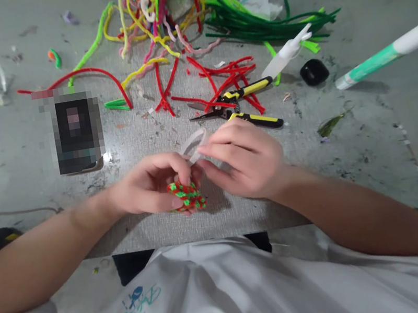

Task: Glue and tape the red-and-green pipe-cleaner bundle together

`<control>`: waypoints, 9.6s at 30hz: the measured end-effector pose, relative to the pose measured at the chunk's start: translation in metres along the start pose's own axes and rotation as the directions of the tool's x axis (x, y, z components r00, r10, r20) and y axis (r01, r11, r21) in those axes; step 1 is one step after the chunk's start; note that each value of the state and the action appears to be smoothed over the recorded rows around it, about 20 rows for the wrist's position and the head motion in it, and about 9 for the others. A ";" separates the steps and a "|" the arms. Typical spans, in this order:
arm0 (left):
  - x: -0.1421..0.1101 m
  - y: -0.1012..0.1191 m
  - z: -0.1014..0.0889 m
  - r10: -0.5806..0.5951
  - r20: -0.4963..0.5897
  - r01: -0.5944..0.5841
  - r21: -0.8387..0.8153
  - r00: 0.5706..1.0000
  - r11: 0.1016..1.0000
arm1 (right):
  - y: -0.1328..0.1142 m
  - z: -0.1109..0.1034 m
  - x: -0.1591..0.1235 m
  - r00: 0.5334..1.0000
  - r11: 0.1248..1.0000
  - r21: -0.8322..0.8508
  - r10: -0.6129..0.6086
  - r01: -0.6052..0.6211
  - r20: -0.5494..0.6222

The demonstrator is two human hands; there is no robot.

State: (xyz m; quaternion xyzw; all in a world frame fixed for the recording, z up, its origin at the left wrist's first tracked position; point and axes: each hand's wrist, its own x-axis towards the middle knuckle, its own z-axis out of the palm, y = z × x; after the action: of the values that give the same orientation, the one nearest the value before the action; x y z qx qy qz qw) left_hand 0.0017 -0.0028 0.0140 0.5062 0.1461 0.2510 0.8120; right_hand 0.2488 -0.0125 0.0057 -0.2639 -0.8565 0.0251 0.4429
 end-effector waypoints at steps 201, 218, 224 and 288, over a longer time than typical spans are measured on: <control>0.009 0.000 -0.002 -0.172 -0.467 0.026 -0.303 0.867 0.953 | 0.030 -0.011 0.018 0.544 0.567 0.049 0.758 -0.822 0.358; 0.008 -0.001 -0.006 -0.167 -0.438 0.039 -0.286 0.883 0.958 | 0.042 -0.021 0.021 0.613 0.669 -0.153 0.734 -0.727 0.293; 0.008 -0.001 -0.007 -0.171 -0.429 0.046 -0.286 0.887 0.957 | 0.055 -0.025 0.018 0.641 0.681 -0.114 0.724 -0.723 0.254; 0.008 -0.003 -0.007 -0.168 -0.466 0.023 -0.301 0.869 0.953 | 0.089 -0.007 -0.003 0.485 0.255 0.781 0.871 -0.570 0.070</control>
State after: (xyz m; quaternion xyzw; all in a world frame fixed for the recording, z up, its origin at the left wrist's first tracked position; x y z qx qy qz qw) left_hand 0.0054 0.0059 0.0085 0.2963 0.3327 0.3475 0.8250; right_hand 0.2939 0.0615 -0.0166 -0.4363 -0.4388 0.5107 0.5969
